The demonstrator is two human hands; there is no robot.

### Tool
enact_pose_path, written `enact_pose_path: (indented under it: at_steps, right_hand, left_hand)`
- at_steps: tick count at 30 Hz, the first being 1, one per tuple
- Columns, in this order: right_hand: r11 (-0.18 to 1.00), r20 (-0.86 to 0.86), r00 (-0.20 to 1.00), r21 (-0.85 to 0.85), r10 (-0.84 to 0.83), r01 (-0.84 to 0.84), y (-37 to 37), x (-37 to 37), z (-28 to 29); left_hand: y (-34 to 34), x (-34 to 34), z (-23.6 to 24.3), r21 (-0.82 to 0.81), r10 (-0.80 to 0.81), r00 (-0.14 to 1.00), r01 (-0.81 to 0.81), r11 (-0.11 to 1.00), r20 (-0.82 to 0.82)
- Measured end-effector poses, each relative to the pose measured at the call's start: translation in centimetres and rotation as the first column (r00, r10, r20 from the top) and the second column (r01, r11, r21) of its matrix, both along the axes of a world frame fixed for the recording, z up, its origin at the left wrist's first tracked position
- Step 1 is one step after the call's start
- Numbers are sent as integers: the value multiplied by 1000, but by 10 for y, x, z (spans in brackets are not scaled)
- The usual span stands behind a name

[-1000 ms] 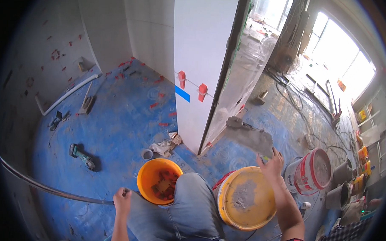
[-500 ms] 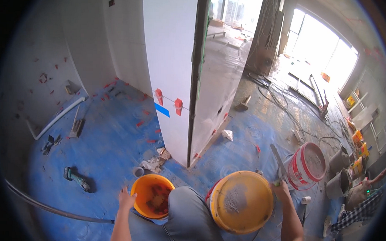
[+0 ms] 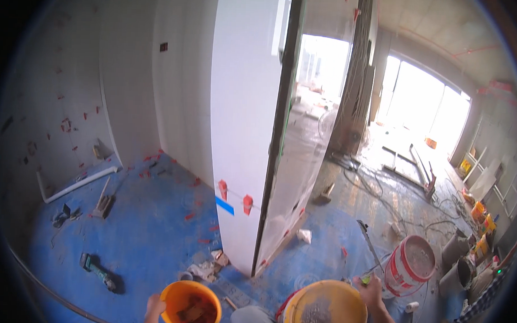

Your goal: The person applies mortar to the edge of a wall using a trowel and then presses a large tile onto the surface. They continue applying mortar to the vertical edge and bottom sections before seating additional tiling components.

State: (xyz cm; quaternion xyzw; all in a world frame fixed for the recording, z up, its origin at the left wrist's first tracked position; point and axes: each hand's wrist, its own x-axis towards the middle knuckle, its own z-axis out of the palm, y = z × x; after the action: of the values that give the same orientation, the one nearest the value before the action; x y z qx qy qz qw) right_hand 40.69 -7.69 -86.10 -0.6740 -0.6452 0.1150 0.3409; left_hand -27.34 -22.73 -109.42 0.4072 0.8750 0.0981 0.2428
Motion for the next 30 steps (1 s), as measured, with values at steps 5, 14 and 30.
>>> enact_pose_path:
  at_steps: [5, 14, 30]
  right_hand:
    - [974, -61, 989, 194, 132, -118, 23, -79, 42]
    - [954, -23, 963, 144, 270, -264, 38, -234, 45]
    - [847, 36, 943, 430, 330, -313, 113, -286, 88]
  left_hand:
    - [-34, -52, -56, 57, -2, 872, 34, 998, -490]
    - [-100, -6, -13, 402, 203, 533, 288, 869, -821]
    - [-190, 83, 103, 580, 482, 875, -367, 727, -52]
